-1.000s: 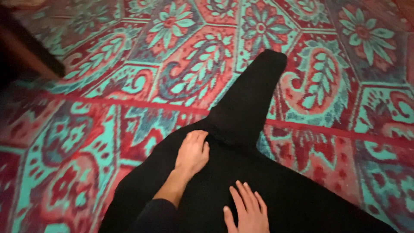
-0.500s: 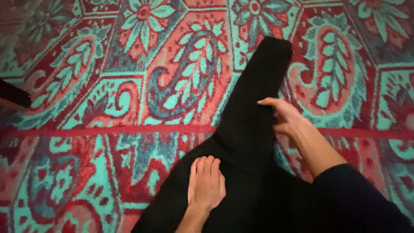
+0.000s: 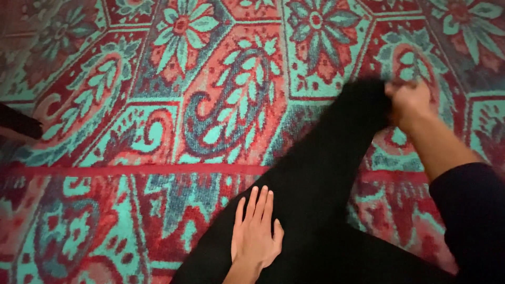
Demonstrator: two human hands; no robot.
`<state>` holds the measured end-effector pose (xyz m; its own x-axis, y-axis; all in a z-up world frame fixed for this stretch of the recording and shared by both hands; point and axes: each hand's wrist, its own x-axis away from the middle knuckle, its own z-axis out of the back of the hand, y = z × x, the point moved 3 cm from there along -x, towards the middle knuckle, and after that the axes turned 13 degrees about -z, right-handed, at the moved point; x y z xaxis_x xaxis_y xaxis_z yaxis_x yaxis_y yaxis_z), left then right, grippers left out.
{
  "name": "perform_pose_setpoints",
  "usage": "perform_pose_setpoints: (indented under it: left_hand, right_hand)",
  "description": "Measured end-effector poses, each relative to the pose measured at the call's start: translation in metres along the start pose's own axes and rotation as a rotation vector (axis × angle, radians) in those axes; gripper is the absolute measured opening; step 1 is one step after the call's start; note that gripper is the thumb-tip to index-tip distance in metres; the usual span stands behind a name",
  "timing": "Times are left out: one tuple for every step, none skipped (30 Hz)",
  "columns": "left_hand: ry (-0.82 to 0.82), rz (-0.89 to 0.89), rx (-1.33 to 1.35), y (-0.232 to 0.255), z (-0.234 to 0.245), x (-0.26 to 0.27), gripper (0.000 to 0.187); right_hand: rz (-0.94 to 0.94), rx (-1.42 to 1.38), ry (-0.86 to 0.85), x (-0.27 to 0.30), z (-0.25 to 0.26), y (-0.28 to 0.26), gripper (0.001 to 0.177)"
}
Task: The person organizes a room by folding a shirt, putting it away in a closet, sweeping the floor under a carpet, and adjusting the curtains.
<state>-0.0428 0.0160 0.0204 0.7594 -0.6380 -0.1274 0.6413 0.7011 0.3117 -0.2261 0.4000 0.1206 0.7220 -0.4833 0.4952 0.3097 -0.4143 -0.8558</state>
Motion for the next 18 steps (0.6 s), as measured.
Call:
perform_pose_setpoints:
  left_hand:
    - [0.028, -0.012, -0.038, -0.001, -0.003, 0.002, 0.067]
    - [0.056, -0.023, -0.075, -0.002, -0.007, 0.004, 0.068]
    - [0.051, -0.022, -0.069, 0.0, -0.007, 0.004, 0.068]
    - [0.089, -0.032, -0.092, 0.003, -0.005, 0.005, 0.066]
    - [0.13, -0.039, -0.124, 0.003, -0.003, 0.006, 0.064]
    - [0.127, -0.035, -0.125, 0.003, -0.001, 0.008, 0.064]
    - [0.167, -0.059, -0.116, 0.004, 0.002, 0.009, 0.062]
    - [0.207, -0.083, -0.106, 0.007, 0.006, 0.01, 0.06]
    - [0.204, -0.084, -0.107, 0.007, 0.005, 0.011, 0.06]
    - [0.224, -0.096, -0.089, 0.008, 0.006, 0.012, 0.057]
    - [0.246, -0.106, -0.074, 0.008, 0.006, 0.013, 0.054]
    - [0.247, -0.104, -0.079, 0.007, 0.006, 0.01, 0.054]
    - [0.237, -0.09, -0.057, 0.007, 0.006, 0.01, 0.054]
    - [0.226, -0.075, -0.035, 0.006, 0.005, 0.01, 0.053]
    - [0.22, -0.078, -0.035, 0.007, 0.006, 0.01, 0.053]
    - [0.229, -0.022, -0.029, 0.006, 0.009, 0.01, 0.055]
    - [0.243, 0.03, -0.022, 0.005, 0.012, 0.008, 0.057]
    - [0.242, 0.023, -0.021, 0.005, 0.011, 0.005, 0.057]
  right_hand:
    - [0.138, 0.555, 0.363, -0.014, 0.023, 0.015, 0.044]
    - [0.274, 1.114, 0.721, -0.027, 0.042, 0.03, 0.071]
    - [0.269, 1.121, 0.723, -0.005, 0.031, 0.041, 0.071]
    - [0.766, 1.18, 0.469, 0.022, 0.006, 0.047, 0.053]
    - [1.252, 1.177, 0.169, 0.054, -0.02, 0.058, 0.041]
    - [1.25, 1.175, 0.164, 0.061, -0.035, 0.078, 0.041]
    - [1.184, 1.411, -0.256, 0.067, -0.056, 0.107, 0.054]
    - [1.076, 1.607, -0.693, 0.077, -0.073, 0.137, 0.067]
    - [1.074, 1.605, -0.693, 0.071, -0.076, 0.149, 0.067]
    - [1.197, 1.643, -0.6, 0.066, -0.079, 0.158, 0.044]
    - [1.323, 1.674, -0.504, 0.061, -0.084, 0.168, 0.025]
    - [1.327, 1.67, -0.506, 0.056, -0.091, 0.162, 0.025]
    - [1.32, 1.723, -0.238, 0.049, -0.096, 0.156, 0.019]
    - [1.3, 1.76, 0.031, 0.043, -0.1, 0.15, 0.017]
    - [1.293, 1.758, 0.031, 0.049, -0.102, 0.155, 0.017]
    - [1.191, 1.708, 0.051, 0.054, -0.102, 0.158, 0.021]
    - [1.095, 1.658, 0.077, 0.058, -0.102, 0.157, 0.035]
    - [1.091, 1.658, 0.084, 0.079, -0.098, 0.154, 0.035]
